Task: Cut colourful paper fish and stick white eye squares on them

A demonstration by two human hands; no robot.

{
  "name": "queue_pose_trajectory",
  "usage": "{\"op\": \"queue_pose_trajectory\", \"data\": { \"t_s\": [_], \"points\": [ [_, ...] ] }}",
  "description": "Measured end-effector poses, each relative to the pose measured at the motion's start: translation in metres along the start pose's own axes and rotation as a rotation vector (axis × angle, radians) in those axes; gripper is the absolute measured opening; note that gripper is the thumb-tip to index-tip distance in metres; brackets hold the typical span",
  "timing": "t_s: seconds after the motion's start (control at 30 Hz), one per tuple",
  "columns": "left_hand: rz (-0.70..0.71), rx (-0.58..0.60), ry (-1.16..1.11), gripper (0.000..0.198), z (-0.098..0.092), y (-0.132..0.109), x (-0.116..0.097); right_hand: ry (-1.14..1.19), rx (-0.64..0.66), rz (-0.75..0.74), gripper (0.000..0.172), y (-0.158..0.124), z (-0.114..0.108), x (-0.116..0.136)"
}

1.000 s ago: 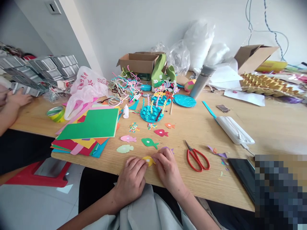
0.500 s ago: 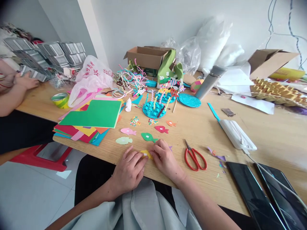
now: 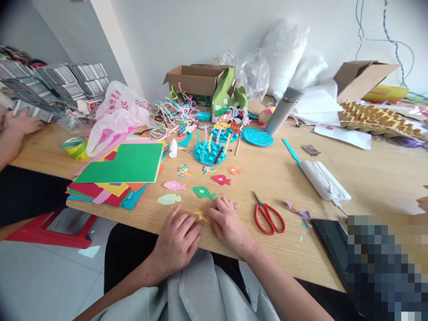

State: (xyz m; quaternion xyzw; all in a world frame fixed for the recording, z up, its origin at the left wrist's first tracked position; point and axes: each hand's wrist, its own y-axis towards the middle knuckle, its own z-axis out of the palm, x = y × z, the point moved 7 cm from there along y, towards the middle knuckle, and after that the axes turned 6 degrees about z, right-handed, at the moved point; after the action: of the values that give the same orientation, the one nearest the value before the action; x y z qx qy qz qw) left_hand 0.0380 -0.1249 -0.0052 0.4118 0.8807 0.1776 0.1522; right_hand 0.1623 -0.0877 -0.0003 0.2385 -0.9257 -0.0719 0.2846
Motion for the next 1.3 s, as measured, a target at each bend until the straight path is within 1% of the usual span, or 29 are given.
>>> {"op": "queue_pose_trajectory", "data": {
  "t_s": [0.23,0.47,0.63,1.3],
  "points": [
    [0.0,0.012,0.011,0.032,-0.0003,-0.0008,-0.0005,-0.077,0.005,-0.005,0.024,-0.0007,0.0006,0.0006],
    [-0.015,0.017,0.019,0.032,0.0003,-0.0014,-0.001,-0.099,0.013,-0.017,0.026,-0.0012,0.001,0.0021],
    [-0.013,-0.002,0.023,0.032,0.0008,-0.0019,-0.0017,-0.091,0.008,-0.026,0.026,-0.0012,0.0013,0.003],
    [-0.023,0.043,-0.002,0.032,0.0011,0.0,-0.0013,-0.077,-0.003,-0.021,0.028,-0.0002,0.0006,0.0025]
  ]
}}
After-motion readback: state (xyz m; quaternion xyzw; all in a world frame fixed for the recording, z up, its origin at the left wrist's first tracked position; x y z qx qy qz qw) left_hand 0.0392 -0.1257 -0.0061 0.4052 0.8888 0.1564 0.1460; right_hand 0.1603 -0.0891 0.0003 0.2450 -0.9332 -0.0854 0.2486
